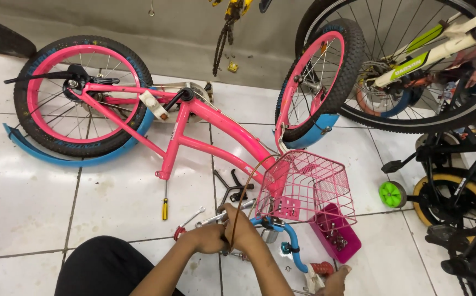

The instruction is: Tightening the nuts on the front wheel of a pink bicycle using a wrench to secure it to the fork.

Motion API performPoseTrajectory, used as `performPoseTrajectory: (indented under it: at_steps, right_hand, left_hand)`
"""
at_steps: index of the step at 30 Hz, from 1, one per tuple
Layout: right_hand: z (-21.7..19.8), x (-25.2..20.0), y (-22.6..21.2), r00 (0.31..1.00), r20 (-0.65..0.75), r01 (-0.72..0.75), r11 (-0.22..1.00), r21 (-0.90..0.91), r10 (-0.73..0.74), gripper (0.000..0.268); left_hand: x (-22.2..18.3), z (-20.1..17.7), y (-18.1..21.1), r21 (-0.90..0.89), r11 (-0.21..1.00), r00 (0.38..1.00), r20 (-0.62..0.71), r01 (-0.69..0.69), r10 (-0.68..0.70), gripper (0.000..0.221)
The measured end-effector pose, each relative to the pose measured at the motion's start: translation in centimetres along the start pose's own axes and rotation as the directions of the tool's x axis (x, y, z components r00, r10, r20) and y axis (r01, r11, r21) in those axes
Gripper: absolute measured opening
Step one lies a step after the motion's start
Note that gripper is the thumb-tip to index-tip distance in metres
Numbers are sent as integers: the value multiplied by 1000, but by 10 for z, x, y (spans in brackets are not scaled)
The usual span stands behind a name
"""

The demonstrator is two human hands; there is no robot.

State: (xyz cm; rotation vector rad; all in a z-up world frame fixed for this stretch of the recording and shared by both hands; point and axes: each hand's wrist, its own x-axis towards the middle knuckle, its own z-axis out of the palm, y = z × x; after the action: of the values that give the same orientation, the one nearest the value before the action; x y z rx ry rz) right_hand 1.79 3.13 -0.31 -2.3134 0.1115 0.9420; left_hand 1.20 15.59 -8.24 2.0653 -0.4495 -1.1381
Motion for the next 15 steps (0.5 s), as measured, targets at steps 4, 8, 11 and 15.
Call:
performPoseTrajectory:
  at_steps: [4,8,11,15]
  right_hand:
    - [-31,-20,-21,972,25,235,956,-178,-235,31]
    - [-49,-19,-4,951,289,266,774,-575,-112,24]
    - [-97,-67,-19,895,442,347,714,-607,-60,38]
    - [-183,-130,-66,887,440,307,894,-326,-144,48]
  left_hand:
    - [-13,-9,-1,61,998,996,91,4,-10,21]
    - [-16,-11,-5,71,997,985,170,31,-42,15]
    - [-34,-22,15,103,993,987,141,59,-73,17]
    - [-48,-38,34,-464,885,986,-164,-48,-32,61]
